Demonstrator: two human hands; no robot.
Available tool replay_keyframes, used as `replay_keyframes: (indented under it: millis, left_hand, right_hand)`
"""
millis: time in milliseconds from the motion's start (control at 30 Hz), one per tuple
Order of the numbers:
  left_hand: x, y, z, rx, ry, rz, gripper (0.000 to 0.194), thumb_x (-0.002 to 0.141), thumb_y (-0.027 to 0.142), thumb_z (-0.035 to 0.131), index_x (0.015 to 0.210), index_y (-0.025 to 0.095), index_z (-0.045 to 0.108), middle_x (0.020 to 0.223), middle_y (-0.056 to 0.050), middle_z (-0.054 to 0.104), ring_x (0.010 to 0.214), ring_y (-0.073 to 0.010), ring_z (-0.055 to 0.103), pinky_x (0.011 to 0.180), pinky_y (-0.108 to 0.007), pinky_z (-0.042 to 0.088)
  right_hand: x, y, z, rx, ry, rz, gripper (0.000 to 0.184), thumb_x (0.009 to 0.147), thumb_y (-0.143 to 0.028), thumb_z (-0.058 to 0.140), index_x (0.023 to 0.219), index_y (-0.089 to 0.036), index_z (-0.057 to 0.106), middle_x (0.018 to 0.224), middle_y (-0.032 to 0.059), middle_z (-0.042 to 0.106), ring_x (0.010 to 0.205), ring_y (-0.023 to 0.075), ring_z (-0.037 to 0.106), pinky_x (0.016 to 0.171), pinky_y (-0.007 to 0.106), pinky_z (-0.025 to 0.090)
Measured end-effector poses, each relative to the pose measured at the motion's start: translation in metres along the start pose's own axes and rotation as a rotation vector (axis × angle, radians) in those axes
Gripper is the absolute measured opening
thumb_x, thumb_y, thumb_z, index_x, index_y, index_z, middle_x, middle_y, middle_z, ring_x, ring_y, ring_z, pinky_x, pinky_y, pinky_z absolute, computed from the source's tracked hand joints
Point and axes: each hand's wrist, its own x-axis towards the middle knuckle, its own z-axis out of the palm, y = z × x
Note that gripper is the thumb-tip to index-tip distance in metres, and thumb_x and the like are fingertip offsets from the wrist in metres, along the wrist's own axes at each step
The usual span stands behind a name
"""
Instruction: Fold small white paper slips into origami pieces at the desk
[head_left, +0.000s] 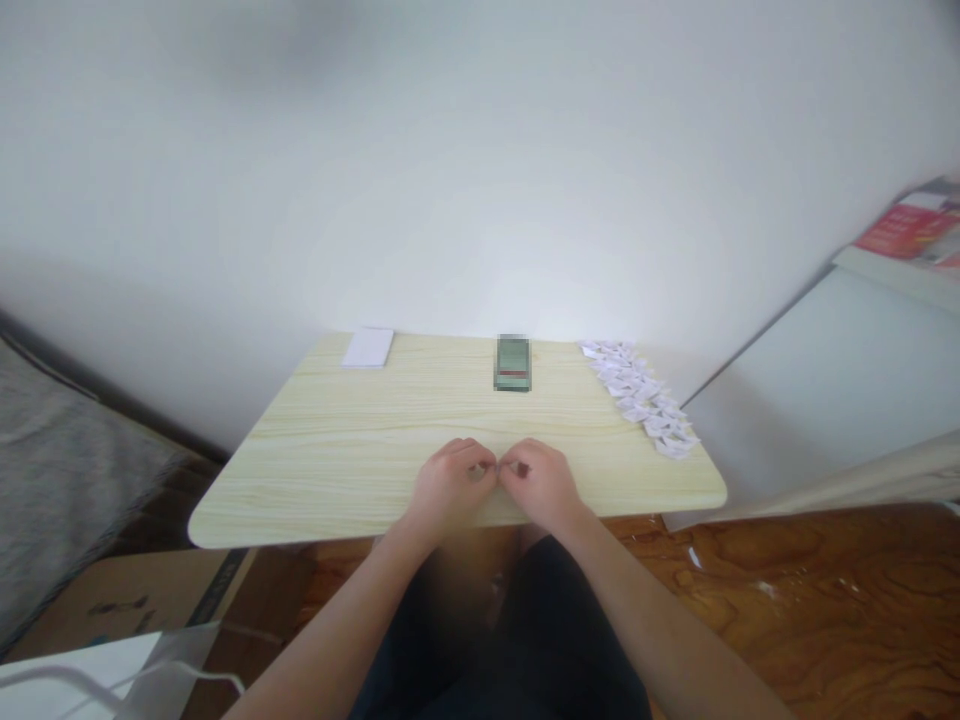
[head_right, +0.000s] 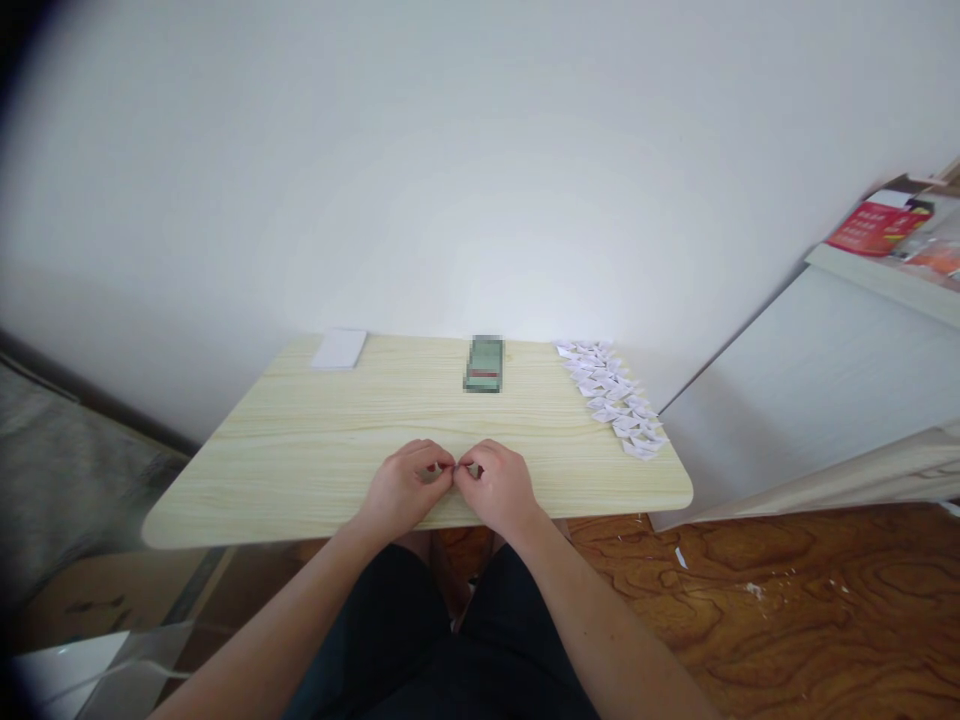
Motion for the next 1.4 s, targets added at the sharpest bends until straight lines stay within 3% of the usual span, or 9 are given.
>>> replay_keyframes:
  millis: [567, 700, 1000, 1133, 1233, 1400]
  left_hand:
    - [-0.005, 0.004, -0.003, -0.225, 0.034, -0.083, 0.012, 0.083, 0.019, 0.066, 0.075, 0.021, 0.075, 0.079, -0.004, 0.071, 0.079, -0.0187, 0.065, 0.074, -0.031, 0.052]
    - [-0.007, 0.003, -0.003, -0.308, 0.062, -0.144, 0.01, 0.083, 0.025, 0.068, 0.077, 0.021, 0.075, 0.081, -0.004, 0.073, 0.081, -0.0194, 0.066, 0.075, -0.031, 0.052]
    - [-0.013, 0.002, 0.001, -0.579, 0.191, -0.315, 0.018, 0.086, 0.034, 0.072, 0.091, 0.017, 0.074, 0.086, -0.005, 0.076, 0.08, -0.0191, 0.07, 0.075, -0.031, 0.056]
    - [-0.014, 0.009, -0.002, -0.644, 0.214, -0.341, 0.018, 0.084, 0.033, 0.074, 0.091, 0.017, 0.075, 0.086, -0.005, 0.075, 0.079, -0.0183, 0.069, 0.074, -0.03, 0.055]
    - [-0.014, 0.014, -0.005, -0.684, 0.202, -0.338, 0.015, 0.081, 0.03, 0.077, 0.089, 0.017, 0.076, 0.086, -0.004, 0.074, 0.079, -0.0176, 0.067, 0.075, -0.029, 0.054]
    - [-0.014, 0.018, -0.007, -0.795, 0.198, -0.348, 0.014, 0.08, 0.028, 0.08, 0.087, 0.017, 0.076, 0.083, -0.003, 0.074, 0.077, -0.0159, 0.066, 0.074, -0.027, 0.053]
  right_hand:
    - [-0.01, -0.002, -0.005, 0.238, 0.084, 0.179, 0.01, 0.079, -0.02, 0.069, 0.077, -0.023, 0.078, 0.08, 0.0043, 0.077, 0.074, 0.0206, 0.069, 0.072, 0.032, 0.054]
    - [-0.012, 0.001, -0.006, 0.355, 0.095, 0.249, 0.011, 0.08, -0.025, 0.069, 0.081, -0.022, 0.08, 0.085, 0.0046, 0.079, 0.078, 0.021, 0.071, 0.077, 0.033, 0.056]
    - [-0.021, -0.001, 0.004, 0.704, 0.127, 0.41, 0.022, 0.088, -0.039, 0.065, 0.093, -0.018, 0.069, 0.077, 0.0055, 0.077, 0.072, 0.0199, 0.075, 0.069, 0.032, 0.061]
    - [-0.024, -0.011, 0.0, 0.733, 0.117, 0.373, 0.017, 0.085, -0.031, 0.069, 0.099, -0.02, 0.068, 0.089, 0.0043, 0.078, 0.08, 0.018, 0.074, 0.073, 0.03, 0.059]
    - [-0.025, -0.017, -0.007, 0.663, 0.032, 0.232, 0.028, 0.081, -0.024, 0.073, 0.109, -0.024, 0.071, 0.11, 0.0048, 0.077, 0.091, 0.0181, 0.073, 0.078, 0.029, 0.058]
    - [-0.022, -0.016, -0.015, 0.6, -0.032, 0.109, 0.012, 0.085, -0.03, 0.077, 0.095, -0.024, 0.079, 0.105, 0.0052, 0.077, 0.093, 0.0197, 0.073, 0.083, 0.032, 0.06]
